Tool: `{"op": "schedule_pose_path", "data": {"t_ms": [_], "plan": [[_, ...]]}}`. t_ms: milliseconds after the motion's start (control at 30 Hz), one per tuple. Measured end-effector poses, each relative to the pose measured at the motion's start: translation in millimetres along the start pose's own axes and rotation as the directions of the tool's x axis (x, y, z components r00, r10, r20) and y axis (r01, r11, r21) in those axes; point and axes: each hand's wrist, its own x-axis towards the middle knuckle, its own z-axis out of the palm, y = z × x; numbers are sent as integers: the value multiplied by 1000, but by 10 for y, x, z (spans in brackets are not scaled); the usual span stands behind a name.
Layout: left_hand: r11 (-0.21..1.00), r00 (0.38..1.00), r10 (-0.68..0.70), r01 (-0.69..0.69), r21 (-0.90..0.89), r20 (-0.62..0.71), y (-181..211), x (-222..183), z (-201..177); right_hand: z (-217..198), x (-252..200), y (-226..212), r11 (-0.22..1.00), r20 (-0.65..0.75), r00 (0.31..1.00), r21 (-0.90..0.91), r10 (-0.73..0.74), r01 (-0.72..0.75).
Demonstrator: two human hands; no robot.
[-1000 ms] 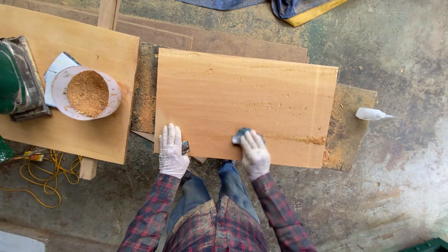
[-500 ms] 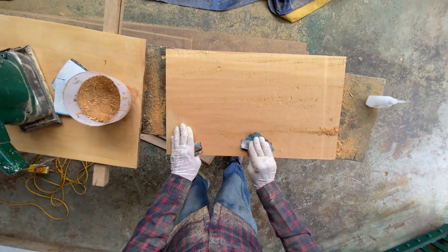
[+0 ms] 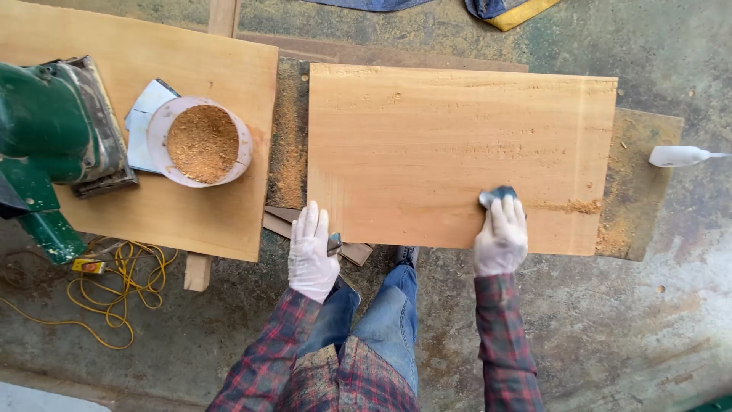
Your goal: The person squeezes glue from a plastic bottle along a crack in a wooden board, spreads it with a scraper, sprinkles sawdust from a container over the wet glue, then sands the filled area with a sanding block and wipes the surface. They reposition the board and pick up a power sander at the end.
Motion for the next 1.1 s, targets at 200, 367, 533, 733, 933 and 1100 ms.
{"op": "schedule_pose_path", "data": {"t_ms": [200, 367, 533, 733, 933, 1100], "plan": [[999, 1000, -28, 28, -35, -9, -287, -398, 116, 272, -23, -1155, 967, 26, 978, 159, -205, 198], [996, 997, 62, -64, 60, 45, -310, -342, 27, -137, 349, -436, 960, 59, 987, 232, 147, -157], [986, 990, -16, -8, 166, 142, -73, -306, -61, -163, -42, -1267, 960, -11, 984, 218, -180, 178], [946, 993, -50, 13, 323, 108, -190, -260, 1, -311, 315, 34, 980, 52, 997, 190, 54, -63], [979, 951, 59, 4, 203, -304, 613, 498, 320, -283, -17, -19, 995, 65, 998, 100, -4, -3], [985, 925, 115, -58, 164, -361, 1161, 967, 683, -436, 327, 716, 990, 59, 998, 139, -37, 29]]}}
